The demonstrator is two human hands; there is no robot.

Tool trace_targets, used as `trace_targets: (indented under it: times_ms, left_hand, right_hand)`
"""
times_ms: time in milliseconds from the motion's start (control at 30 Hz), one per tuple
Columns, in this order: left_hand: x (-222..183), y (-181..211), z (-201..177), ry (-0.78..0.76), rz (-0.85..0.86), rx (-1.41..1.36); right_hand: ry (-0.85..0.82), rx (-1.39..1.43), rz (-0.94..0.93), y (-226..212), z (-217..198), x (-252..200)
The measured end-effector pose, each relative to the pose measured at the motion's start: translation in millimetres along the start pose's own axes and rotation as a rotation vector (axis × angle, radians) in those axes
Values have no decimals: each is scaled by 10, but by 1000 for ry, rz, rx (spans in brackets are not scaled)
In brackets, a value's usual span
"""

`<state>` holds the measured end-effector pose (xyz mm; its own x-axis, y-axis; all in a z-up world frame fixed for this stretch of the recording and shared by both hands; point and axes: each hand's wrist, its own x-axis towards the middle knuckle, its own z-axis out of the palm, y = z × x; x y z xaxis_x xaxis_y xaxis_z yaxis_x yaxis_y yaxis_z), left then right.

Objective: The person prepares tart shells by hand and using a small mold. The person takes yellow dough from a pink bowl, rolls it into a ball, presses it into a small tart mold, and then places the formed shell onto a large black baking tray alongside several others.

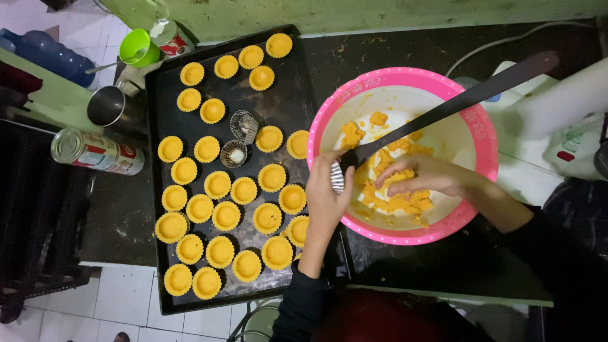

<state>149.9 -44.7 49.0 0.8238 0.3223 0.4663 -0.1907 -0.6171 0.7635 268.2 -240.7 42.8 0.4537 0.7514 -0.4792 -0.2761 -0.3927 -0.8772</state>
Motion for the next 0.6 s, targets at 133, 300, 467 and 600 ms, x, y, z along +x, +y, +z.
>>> trace_targets:
  times_ms: [133, 300, 467, 600]
  left_hand:
    - [-12, 142, -166, 105, -415, -566]
    - [-166, 129, -294, 190, -1103, -1590]
    - [-171, 158, -212, 78, -1091, -1248]
    - [76, 624, -439, 180, -1170, -1286]
  right_hand:
    - [41, 321, -160, 342, -138, 118]
    - [299, 574, -282, -137, 161, -32]
    - [381, 170, -515, -484, 818, -285]
    - [358, -380, -839, -513, 1254, -109]
